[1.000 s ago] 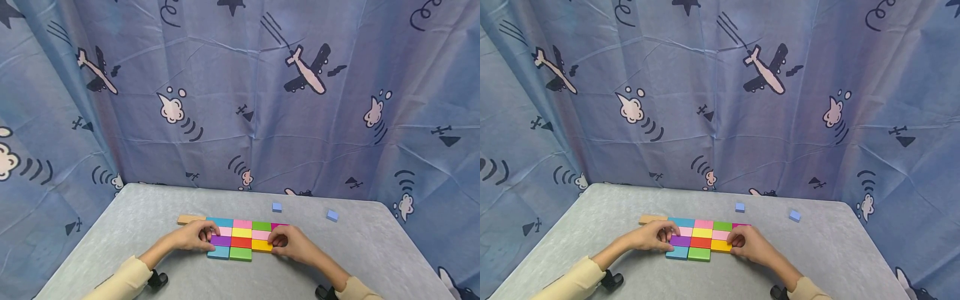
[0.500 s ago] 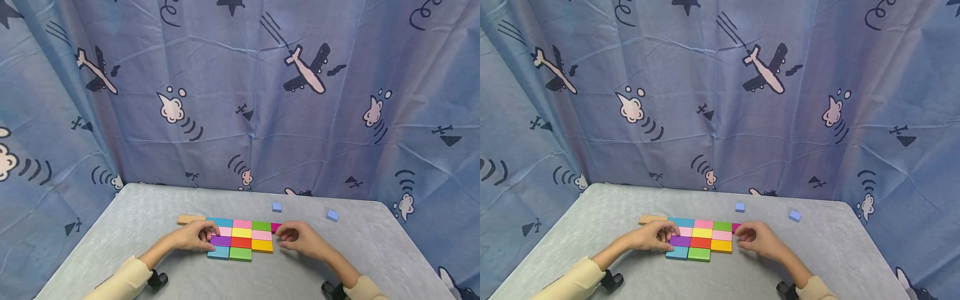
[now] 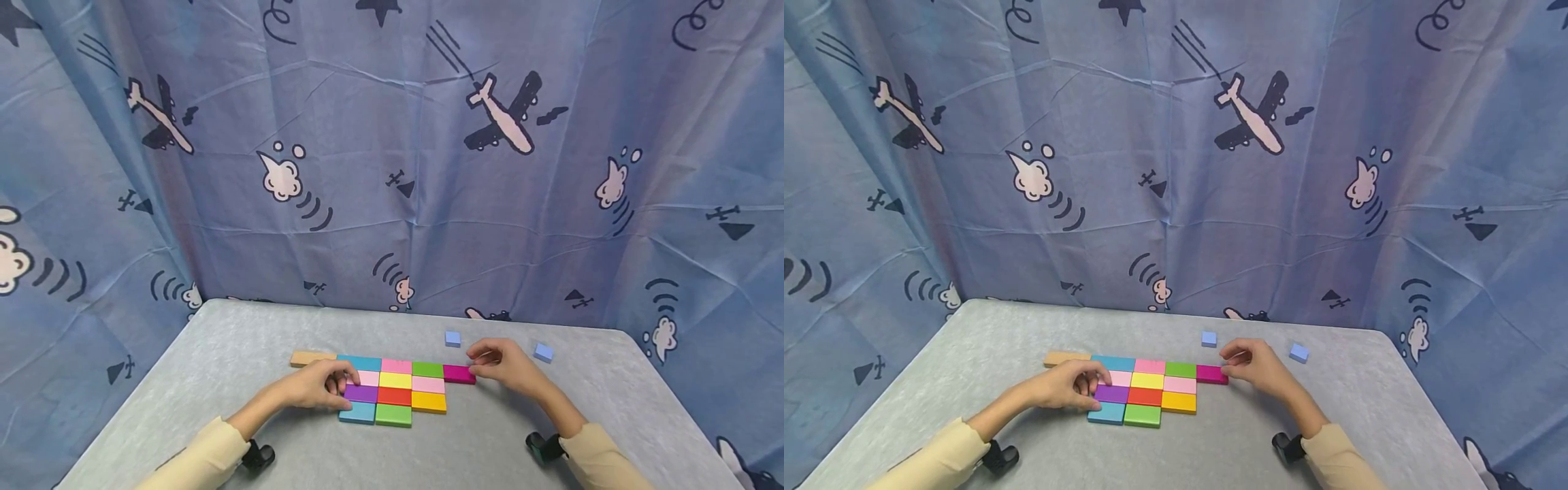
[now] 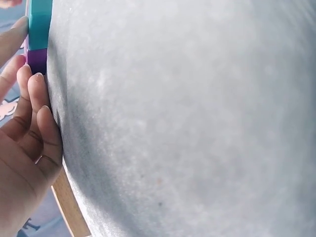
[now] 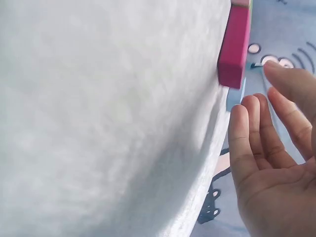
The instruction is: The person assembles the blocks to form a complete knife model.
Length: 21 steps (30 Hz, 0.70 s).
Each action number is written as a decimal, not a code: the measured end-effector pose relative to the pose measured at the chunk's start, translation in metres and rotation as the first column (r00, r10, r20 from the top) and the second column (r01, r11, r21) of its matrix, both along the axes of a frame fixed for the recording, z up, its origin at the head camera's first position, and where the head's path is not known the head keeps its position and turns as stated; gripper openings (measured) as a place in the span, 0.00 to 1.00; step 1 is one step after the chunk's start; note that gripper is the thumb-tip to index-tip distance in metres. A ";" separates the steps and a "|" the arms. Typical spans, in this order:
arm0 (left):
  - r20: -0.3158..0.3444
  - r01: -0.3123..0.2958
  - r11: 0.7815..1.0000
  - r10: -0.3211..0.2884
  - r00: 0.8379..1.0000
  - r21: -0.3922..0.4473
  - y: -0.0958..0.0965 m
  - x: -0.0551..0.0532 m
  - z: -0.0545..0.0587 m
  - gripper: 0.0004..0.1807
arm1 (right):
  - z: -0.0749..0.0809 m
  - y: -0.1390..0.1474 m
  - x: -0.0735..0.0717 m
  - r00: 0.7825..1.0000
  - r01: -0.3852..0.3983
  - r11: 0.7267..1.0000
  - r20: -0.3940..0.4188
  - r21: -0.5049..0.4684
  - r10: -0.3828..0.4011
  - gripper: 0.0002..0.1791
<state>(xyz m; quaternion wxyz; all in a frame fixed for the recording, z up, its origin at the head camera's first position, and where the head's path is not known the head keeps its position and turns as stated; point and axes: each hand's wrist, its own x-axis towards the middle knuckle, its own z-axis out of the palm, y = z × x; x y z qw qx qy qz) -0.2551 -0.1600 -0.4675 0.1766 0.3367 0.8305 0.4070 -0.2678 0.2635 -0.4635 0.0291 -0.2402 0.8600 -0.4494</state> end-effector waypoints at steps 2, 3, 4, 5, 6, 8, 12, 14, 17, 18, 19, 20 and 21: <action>0.000 0.002 1.000 -0.002 1.000 0.001 0.000 0.000 0.000 0.17 | -0.002 0.001 -0.007 1.000 0.015 1.000 -0.003 -0.004 -0.015 0.15; -0.001 0.004 1.000 -0.004 1.000 0.001 0.000 0.000 0.000 0.17 | -0.002 0.002 -0.010 1.000 0.026 1.000 -0.004 -0.005 -0.026 0.16; -0.001 0.005 1.000 -0.005 1.000 0.001 0.000 0.000 0.000 0.17 | -0.003 0.002 -0.013 0.999 0.036 0.999 -0.004 -0.008 -0.036 0.16; -0.002 0.006 1.000 -0.006 1.000 0.001 0.000 -0.001 0.000 0.17 | -0.003 0.001 -0.016 0.999 0.049 0.999 -0.003 -0.008 -0.049 0.17; -0.002 0.007 1.000 -0.007 1.000 0.000 0.000 -0.001 -0.001 0.17 | -0.004 0.001 -0.019 0.998 0.060 0.998 -0.002 -0.008 -0.060 0.17; -0.004 0.010 1.000 -0.010 1.000 0.000 0.001 -0.001 -0.001 0.17 | -0.006 0.000 -0.024 0.996 0.092 0.996 0.007 -0.005 -0.092 0.18; -0.001 0.014 1.000 -0.014 1.000 0.005 0.000 -0.001 -0.001 0.17 | -0.010 -0.003 -0.033 0.992 0.126 0.992 0.020 0.001 -0.126 0.21; 0.000 0.016 1.000 -0.016 1.000 0.009 0.000 -0.002 -0.001 0.17 | -0.011 -0.004 -0.037 0.989 0.144 0.990 0.034 0.003 -0.144 0.23; -0.001 0.013 1.000 -0.013 1.000 0.008 0.000 -0.001 -0.001 0.17 | -0.012 -0.006 -0.043 0.986 0.161 0.987 0.052 0.005 -0.161 0.26; -0.001 0.012 1.000 -0.012 1.000 0.008 0.000 -0.001 -0.001 0.17 | -0.011 -0.006 -0.044 0.985 0.161 0.987 0.055 0.005 -0.161 0.26; -0.002 0.010 1.000 -0.010 1.000 0.007 0.000 -0.001 0.000 0.17 | -0.011 -0.007 -0.046 0.985 0.160 0.987 0.058 0.006 -0.160 0.27; -0.002 0.007 1.000 -0.007 1.000 0.006 0.000 -0.001 0.000 0.17 | -0.011 -0.008 -0.048 0.986 0.157 0.988 0.056 0.008 -0.157 0.27; -0.003 0.006 1.000 -0.005 1.000 0.005 0.000 -0.001 0.000 0.17 | -0.011 -0.009 -0.049 0.986 0.155 0.988 0.056 0.011 -0.155 0.27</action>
